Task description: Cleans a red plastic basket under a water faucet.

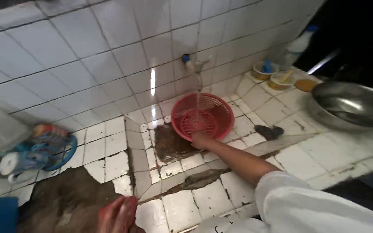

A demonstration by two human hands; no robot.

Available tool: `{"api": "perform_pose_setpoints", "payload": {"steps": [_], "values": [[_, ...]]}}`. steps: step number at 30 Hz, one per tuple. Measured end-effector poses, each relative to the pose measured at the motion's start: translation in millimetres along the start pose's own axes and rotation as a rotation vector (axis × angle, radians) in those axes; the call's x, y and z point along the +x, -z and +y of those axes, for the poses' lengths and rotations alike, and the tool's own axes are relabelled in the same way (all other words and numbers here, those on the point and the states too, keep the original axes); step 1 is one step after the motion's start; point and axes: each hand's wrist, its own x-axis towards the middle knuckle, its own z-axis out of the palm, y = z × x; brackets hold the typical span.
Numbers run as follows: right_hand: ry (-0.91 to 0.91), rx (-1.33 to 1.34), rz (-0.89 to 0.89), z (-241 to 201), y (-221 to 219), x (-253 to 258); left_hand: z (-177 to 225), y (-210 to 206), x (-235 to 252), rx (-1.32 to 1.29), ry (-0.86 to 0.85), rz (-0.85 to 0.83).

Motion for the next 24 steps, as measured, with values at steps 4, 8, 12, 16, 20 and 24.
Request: {"api": "perform_pose_setpoints", "payload": {"steps": [4, 8, 12, 16, 20, 24], "values": [[0.114, 0.191, 0.020, -16, -19, -29, 10, -143, 90, -0.137, 0.366, -0.338], [0.560, 0.329, -0.027, -4, -45, -42, 0, -240, 144, -0.203, 0.448, -0.089], [0.416, 0.281, 0.206, 88, 12, -49, -7, -256, 168, -0.215, 0.402, 0.021], [0.042, 0.333, 0.730, 215, 113, -25, 7, -261, 193, -0.096, 0.386, -0.055], [-0.300, 0.337, 0.914, 289, 185, -16, 39, -280, 221, 0.440, -0.022, -0.053], [-0.244, 0.294, 0.886, 298, 204, 4, 88, -348, 236, 0.121, 0.022, -0.118]]}}
